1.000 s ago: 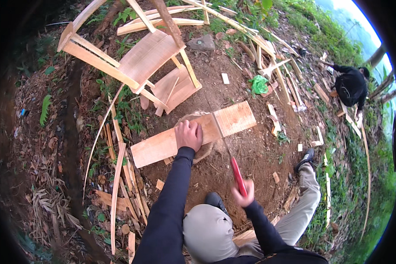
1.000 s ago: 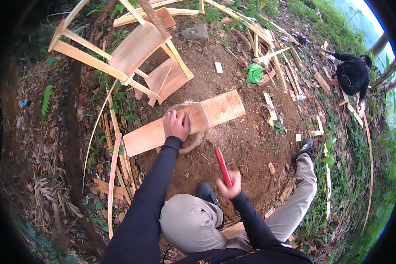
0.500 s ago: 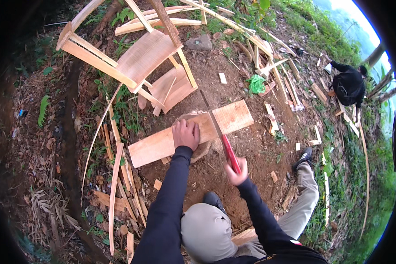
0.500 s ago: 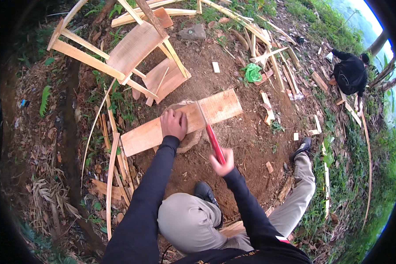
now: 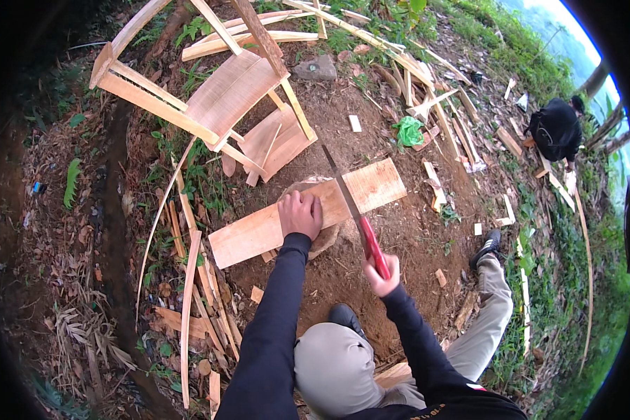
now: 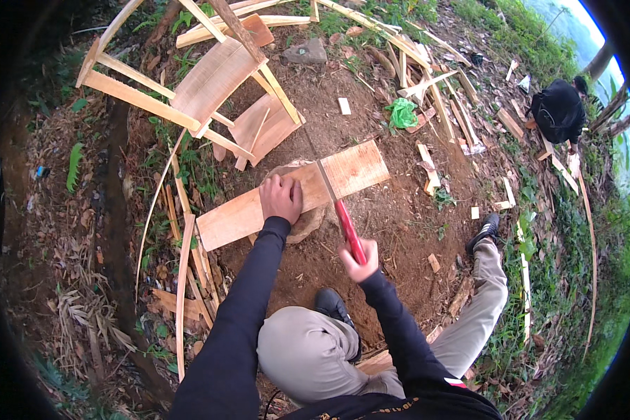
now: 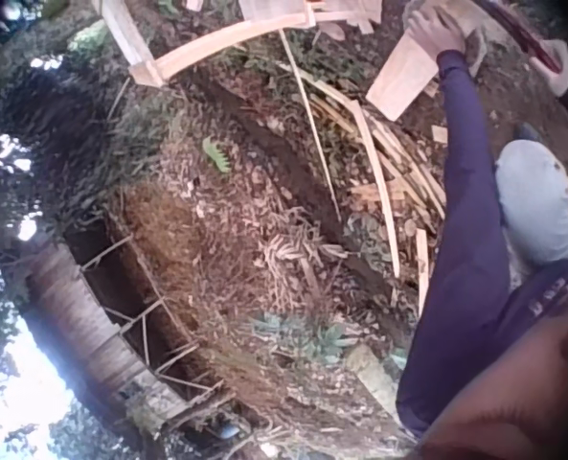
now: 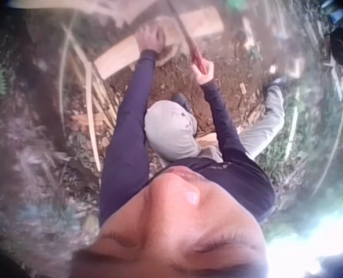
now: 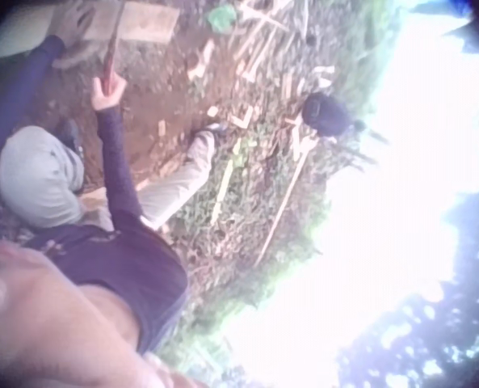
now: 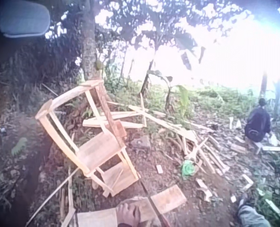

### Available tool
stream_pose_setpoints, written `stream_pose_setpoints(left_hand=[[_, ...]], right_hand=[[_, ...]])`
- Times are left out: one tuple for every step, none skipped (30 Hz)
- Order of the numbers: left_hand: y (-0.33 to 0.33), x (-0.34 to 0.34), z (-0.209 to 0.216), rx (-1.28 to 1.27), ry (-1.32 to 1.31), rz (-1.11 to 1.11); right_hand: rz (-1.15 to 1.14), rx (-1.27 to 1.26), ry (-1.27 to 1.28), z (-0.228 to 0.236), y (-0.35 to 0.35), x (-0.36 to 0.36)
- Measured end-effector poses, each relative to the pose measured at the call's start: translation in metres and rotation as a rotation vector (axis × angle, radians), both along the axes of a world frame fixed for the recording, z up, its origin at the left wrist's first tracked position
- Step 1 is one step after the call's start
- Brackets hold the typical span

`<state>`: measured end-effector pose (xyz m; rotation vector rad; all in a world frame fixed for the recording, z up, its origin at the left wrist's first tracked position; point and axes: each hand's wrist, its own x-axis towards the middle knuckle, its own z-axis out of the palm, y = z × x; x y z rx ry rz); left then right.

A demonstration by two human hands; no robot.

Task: The person uses a hand saw to cut a wooden plank resting on a tree stump. They hold the plank steady with their left hand while sawing with their right hand, periodically adjusting the plank's position to continue the cut.

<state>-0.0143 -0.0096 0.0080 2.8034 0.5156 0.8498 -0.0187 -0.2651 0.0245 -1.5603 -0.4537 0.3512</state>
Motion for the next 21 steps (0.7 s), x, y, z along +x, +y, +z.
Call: stream_pose_setpoints(left_hand=[[0.0, 0.0, 0.002, -0.001, 0.01, 0.005], [0.005, 0.002, 0.007, 0.0, 0.015, 0.007], [0.007, 0.0, 0.009, 0.003, 0.024, 0.009], [0.005, -0.001, 0.009, -0.009, 0.042, 0.001], [0.006, 0.001, 0.01, 0.018, 0.023, 0.002], [0.009, 0.004, 0.012, 0.045, 0.005, 0.002], [0.003, 0.001, 0.007, 0.056, 0.003, -0.005], [0.002, 0.001, 0.004, 0.023, 0.012, 0.0], [0.0, 0.008, 0.006, 0.006, 0.001, -0.007], [-0.002, 0.007, 0.005, -0.008, 0.002, -0.009], [0.001, 0.004, 0.004, -0.014, 0.009, -0.004], [0.002, 0.001, 0.0, 0.001, 0.008, -0.006], [0.005, -0.004, 0.0, 0.003, 0.026, 0.002], [0.007, -0.006, 0.002, 0.003, 0.031, 0.006], [0.008, -0.004, 0.005, 0.004, 0.03, 0.009], [0.006, -0.002, 0.008, 0.004, 0.048, 0.009], [0.004, 0.0, 0.01, 0.004, 0.066, 0.01], [-0.001, -0.001, 0.008, -0.006, 0.091, 0.003], [-0.003, 0.0, 0.006, -0.004, 0.065, -0.007], [-0.002, 0.0, 0.003, 0.0, 0.041, -0.014], [0.003, 0.002, 0.002, 0.015, 0.009, -0.016]], right_hand=[[0.009, -0.04, -0.018, -0.004, -0.014, -0.015], [0.032, -0.032, -0.037, 0.002, -0.027, -0.026], [0.054, -0.023, -0.051, 0.007, -0.042, -0.037], [0.069, -0.062, -0.053, 0.01, -0.059, -0.046], [0.084, -0.1, -0.055, 0.011, -0.068, -0.049], [0.084, -0.081, -0.073, 0.004, -0.061, -0.043], [0.064, -0.074, -0.093, -0.002, -0.046, -0.031], [0.047, -0.071, -0.115, -0.007, -0.03, -0.02], [0.026, -0.07, -0.14, -0.01, -0.016, -0.008], [0.085, -0.043, -0.108, -0.003, 0.0, 0.005], [0.076, -0.097, -0.216, -0.005, 0.011, 0.011], [0.077, -0.105, -0.191, -0.002, 0.005, 0.002], [0.086, -0.105, -0.173, 0.005, 0.0, -0.012], [0.102, -0.117, -0.153, 0.011, -0.018, -0.028], [0.117, -0.129, -0.138, 0.014, -0.039, -0.044], [0.118, -0.127, -0.165, 0.02, -0.056, -0.058], [0.119, -0.124, -0.191, 0.023, -0.065, -0.063], [0.133, -0.158, -0.208, 0.014, -0.068, -0.061], [0.148, -0.191, -0.226, 0.0, -0.066, -0.054], [0.162, -0.146, -0.204, -0.01, -0.046, -0.038], [0.149, -0.146, -0.219, 0.001, -0.019, -0.018]])
